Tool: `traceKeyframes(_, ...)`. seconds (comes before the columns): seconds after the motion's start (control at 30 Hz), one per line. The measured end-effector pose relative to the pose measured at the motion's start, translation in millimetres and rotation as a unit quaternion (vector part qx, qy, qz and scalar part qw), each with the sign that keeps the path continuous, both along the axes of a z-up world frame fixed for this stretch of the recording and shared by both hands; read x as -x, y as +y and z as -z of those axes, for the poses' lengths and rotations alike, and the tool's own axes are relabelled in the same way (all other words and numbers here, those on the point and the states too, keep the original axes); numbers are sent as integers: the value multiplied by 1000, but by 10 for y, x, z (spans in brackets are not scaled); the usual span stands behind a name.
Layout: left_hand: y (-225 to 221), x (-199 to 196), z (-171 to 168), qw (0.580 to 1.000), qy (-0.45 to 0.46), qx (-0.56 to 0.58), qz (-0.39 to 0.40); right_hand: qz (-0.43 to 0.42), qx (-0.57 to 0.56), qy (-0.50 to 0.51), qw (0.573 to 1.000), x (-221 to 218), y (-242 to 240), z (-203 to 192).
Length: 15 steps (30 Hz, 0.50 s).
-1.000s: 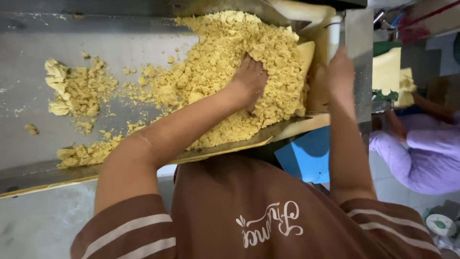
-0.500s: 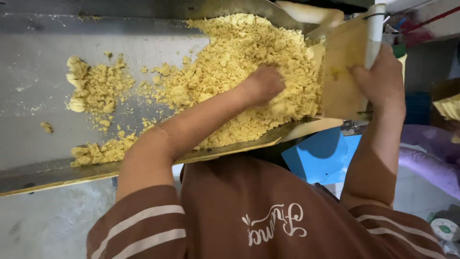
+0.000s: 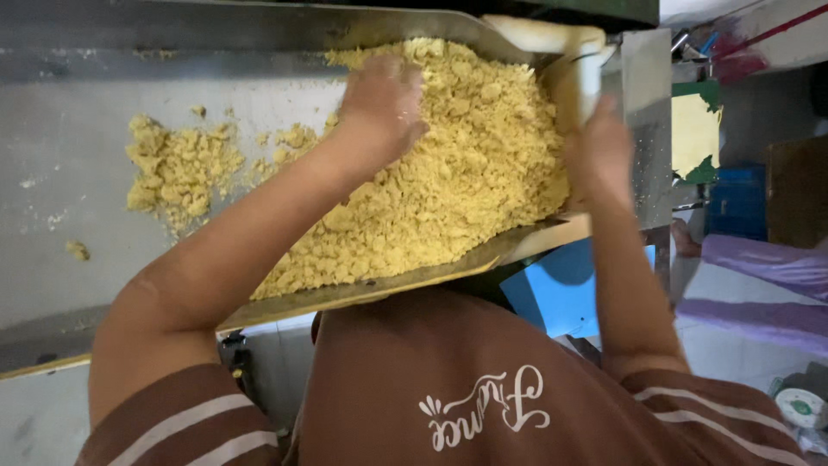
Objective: The person processes yellow dough by hand into a metal machine chute, using their hands to break apart and push the material toward a roller mechanism.
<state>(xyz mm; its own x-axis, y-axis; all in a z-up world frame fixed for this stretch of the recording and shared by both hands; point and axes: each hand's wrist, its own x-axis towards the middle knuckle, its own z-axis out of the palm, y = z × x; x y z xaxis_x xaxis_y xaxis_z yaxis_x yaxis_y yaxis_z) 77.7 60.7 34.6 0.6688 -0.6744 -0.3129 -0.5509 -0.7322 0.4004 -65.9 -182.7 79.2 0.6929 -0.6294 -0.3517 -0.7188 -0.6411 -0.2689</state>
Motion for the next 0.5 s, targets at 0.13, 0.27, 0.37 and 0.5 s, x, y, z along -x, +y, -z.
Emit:
traceKeyframes(0.13, -169, 62, -196, 989, 125, -67, -42, -34, 112, 136, 984, -64, -212, 692)
traceKeyframes(0.27, -458, 194, -34, 993, 97, 22, -69, -50, 52, 28, 997, 107, -548, 559)
traceKeyframes(0.37, -653, 309, -179, 987, 148, 35, -56, -79, 55, -63, 993, 232, -1037, 508)
traceKeyframes(0.5, -866, 433, -214, 988, 150, -16, 25, -65, 78, -16, 995, 164, -1242, 929)
